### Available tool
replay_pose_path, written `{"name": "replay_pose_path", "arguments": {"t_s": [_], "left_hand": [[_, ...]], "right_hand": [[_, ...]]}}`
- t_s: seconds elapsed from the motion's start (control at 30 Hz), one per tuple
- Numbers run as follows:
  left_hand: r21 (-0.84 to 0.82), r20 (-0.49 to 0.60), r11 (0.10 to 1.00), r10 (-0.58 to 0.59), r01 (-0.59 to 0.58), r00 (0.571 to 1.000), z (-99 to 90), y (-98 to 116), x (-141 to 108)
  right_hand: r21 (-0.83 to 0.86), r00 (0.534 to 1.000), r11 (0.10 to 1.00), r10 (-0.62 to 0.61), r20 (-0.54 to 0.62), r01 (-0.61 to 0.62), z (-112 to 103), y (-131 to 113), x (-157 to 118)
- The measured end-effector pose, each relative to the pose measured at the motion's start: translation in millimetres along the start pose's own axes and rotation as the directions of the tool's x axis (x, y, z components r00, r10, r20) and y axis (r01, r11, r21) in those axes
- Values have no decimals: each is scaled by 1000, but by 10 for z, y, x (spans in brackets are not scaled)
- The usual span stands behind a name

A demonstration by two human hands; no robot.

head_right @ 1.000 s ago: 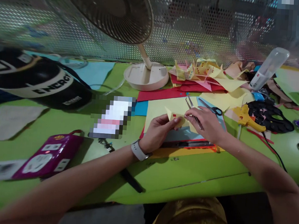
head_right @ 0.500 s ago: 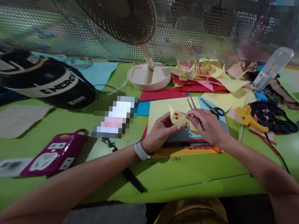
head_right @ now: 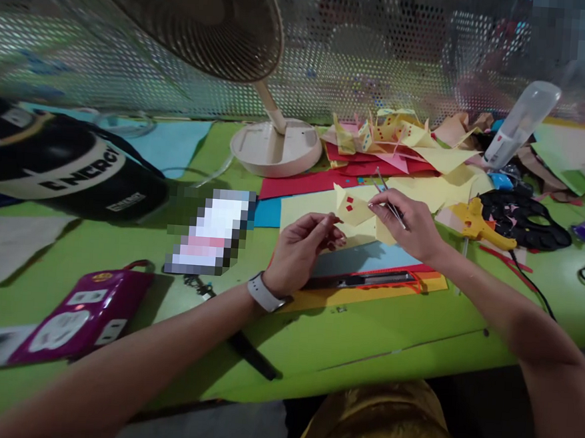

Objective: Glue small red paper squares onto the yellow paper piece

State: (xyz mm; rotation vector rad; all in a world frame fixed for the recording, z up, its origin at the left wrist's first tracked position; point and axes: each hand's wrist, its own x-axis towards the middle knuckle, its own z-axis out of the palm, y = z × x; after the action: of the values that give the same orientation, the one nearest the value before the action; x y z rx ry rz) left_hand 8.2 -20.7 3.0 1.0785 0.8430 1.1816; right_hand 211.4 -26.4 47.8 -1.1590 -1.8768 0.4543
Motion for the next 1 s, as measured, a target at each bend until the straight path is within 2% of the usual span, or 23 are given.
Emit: {"name": "replay_pose_path", "arguments": {"t_s": [0.4,0.6,0.77,0.87,1.0], "left_hand": [[48,9,991,-123,123,992,-10,84,-22],[74,73,986,-153,147,986,-26,71,-17],[55,106,970,-241,237,965,-32,74,3],[16,66,968,-251,251,966,-44,76,28],[-50,-36,973,-226,224,973,-71,72,72]], "right_hand": [[29,999,1000,10,52,-11,25,102,-9],[19,991,1000,-6,133,3,36,138,-8],[-5,984,1000,-7,177,8,32,186,-11],[34,992,998,55,118,-59,-28,209,-3],[178,979,967,196,-53,-184,-115,260,33]]}}
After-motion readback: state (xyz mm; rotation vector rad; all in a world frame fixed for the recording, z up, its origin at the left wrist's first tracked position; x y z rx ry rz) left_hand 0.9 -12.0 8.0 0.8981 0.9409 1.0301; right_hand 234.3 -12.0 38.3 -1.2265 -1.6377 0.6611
